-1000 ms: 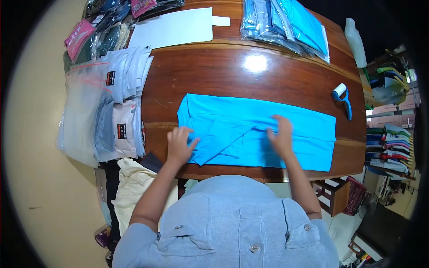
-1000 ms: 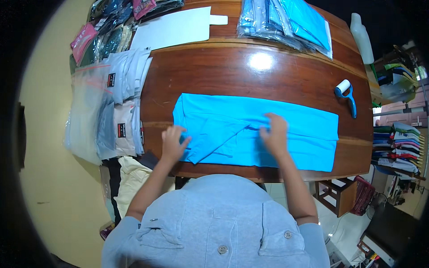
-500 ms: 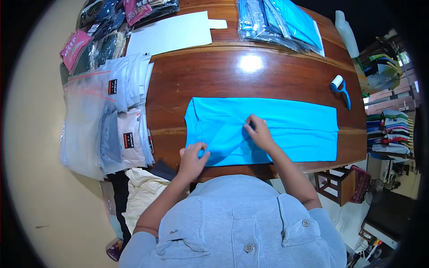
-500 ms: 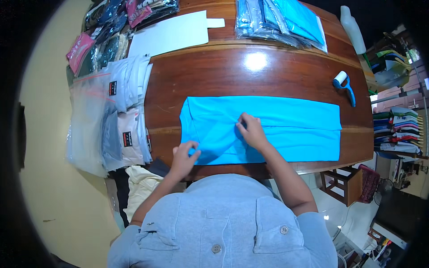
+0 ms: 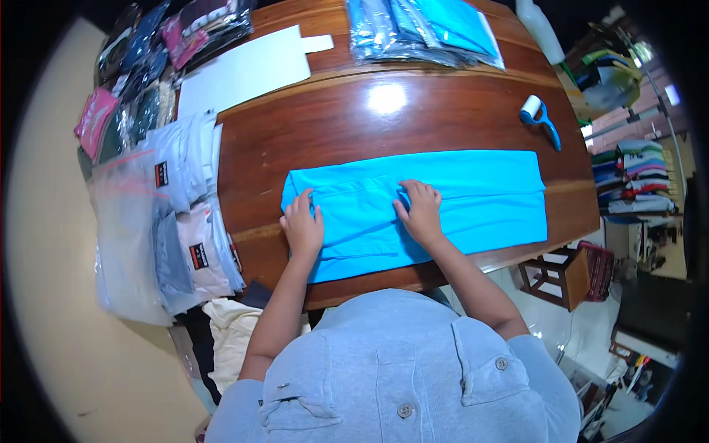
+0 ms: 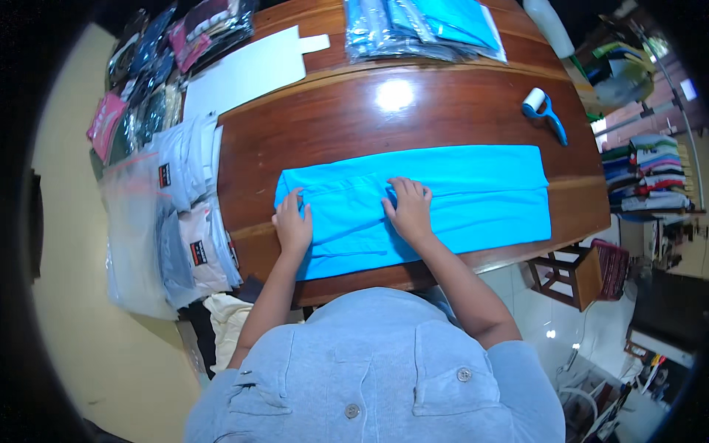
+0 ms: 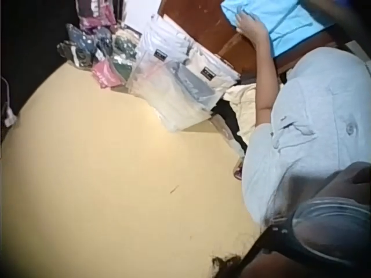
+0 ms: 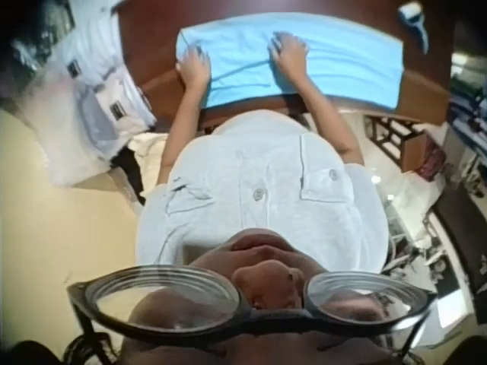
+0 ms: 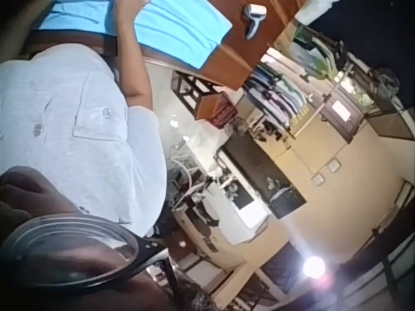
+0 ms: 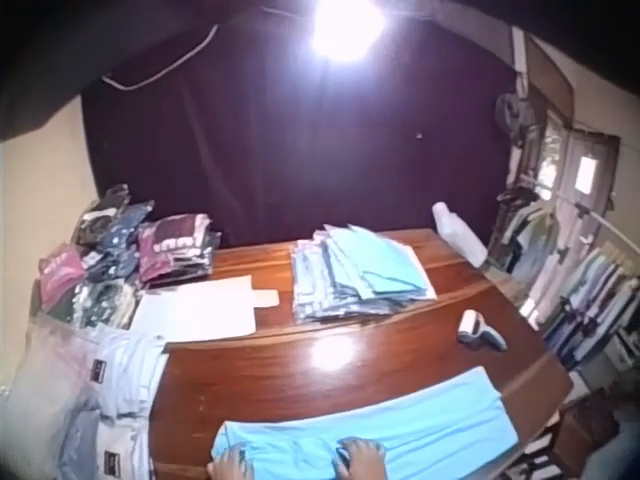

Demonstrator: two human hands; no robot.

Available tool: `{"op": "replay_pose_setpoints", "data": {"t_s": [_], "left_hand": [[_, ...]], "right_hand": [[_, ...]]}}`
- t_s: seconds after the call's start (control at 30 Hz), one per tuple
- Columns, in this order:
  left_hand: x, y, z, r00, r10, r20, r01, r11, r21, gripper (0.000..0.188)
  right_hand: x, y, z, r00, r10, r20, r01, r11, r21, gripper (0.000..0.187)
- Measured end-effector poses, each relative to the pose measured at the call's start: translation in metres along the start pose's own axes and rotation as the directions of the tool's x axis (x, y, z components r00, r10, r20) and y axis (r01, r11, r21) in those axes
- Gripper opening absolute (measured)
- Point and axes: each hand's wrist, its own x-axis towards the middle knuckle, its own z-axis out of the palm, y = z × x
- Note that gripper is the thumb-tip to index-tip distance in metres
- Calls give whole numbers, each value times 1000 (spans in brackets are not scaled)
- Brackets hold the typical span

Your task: Packaging t-shirts by cleaning them with a lint roller, folding them neatly, and placing them into clear plastic bags.

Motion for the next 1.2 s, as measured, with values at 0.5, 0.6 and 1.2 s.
{"op": "replay_pose_setpoints", "data": {"t_s": [0.5,0.6,1.2], "left_hand": [[33,97,45,976,178,-125,-183,982,-35,32],[61,186,106,916,397,52,-381,904,-193,34],[149,473,323,598,580,553,-330,807,-490,17]], "right_hand": [[-120,280,-198,632,592,-500,-754,620,-219,48],[-143,268,-199,688,641,-341,-714,681,-161,46],[-129,320,-216,594,652,472,-583,-55,811,25]]}}
